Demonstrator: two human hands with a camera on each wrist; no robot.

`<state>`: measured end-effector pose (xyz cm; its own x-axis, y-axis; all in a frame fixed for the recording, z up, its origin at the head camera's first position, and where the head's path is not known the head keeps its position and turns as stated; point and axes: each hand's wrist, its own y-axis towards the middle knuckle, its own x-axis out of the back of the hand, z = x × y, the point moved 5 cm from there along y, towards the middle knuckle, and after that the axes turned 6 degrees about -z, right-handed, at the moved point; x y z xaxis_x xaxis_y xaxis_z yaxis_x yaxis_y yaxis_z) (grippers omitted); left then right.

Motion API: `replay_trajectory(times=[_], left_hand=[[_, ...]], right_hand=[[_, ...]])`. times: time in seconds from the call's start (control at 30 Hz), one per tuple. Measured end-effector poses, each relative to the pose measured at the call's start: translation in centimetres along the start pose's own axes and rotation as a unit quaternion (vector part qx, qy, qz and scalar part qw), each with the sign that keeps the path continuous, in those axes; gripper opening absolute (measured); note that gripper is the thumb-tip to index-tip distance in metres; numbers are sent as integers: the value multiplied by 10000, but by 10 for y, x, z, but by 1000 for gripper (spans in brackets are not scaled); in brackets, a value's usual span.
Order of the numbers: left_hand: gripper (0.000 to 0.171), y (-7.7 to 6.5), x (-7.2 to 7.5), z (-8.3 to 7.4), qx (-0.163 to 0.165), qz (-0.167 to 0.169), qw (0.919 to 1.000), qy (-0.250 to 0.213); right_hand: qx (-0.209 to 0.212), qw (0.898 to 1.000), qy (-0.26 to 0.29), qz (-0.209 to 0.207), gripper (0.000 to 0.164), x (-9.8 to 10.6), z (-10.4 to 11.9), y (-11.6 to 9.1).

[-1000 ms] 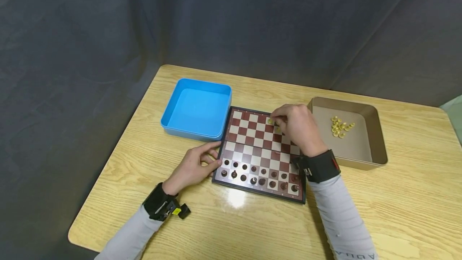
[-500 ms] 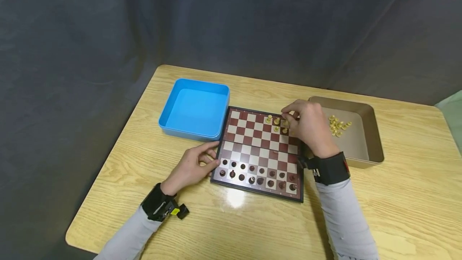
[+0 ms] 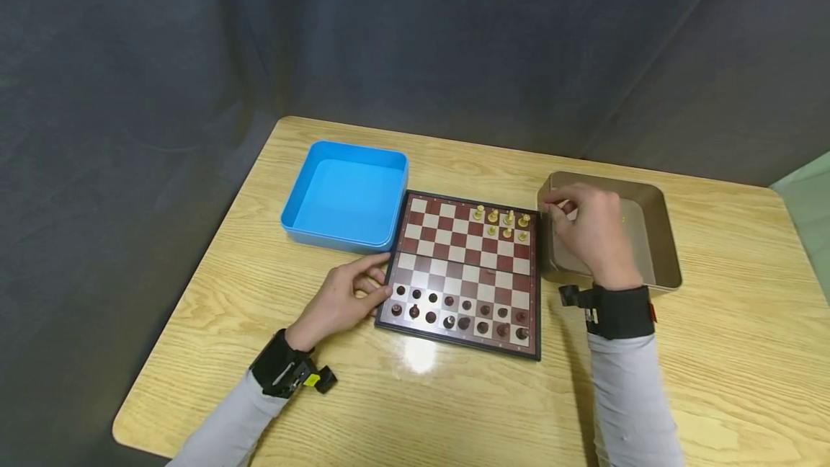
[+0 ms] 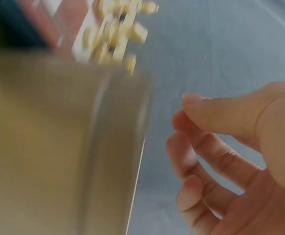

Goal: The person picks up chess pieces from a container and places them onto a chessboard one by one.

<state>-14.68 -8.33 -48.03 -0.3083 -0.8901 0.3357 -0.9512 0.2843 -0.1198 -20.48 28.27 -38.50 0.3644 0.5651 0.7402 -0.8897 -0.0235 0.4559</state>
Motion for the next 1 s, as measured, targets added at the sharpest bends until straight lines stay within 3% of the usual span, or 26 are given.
replay_trajectory(times=[0.2,0.4,0.63,1.0], left_hand=[[61,0,1,-2,-58,-11,10000,68],[60,0,1,-3,-123,-24,9999,112],[60,0,1,-3,-137,-18,9998,136],[60,0,0,-1,-77,5,9999,127]], right_hand=[[-457,9987,-227,65,12,17,-27,-5],[-970,9939,-321,404,14,29,-54,-10],[-1744,9779,-551,1008,19,34,-74,-16],[-1869,9715,-723,1267,14,36,-87,-24]])
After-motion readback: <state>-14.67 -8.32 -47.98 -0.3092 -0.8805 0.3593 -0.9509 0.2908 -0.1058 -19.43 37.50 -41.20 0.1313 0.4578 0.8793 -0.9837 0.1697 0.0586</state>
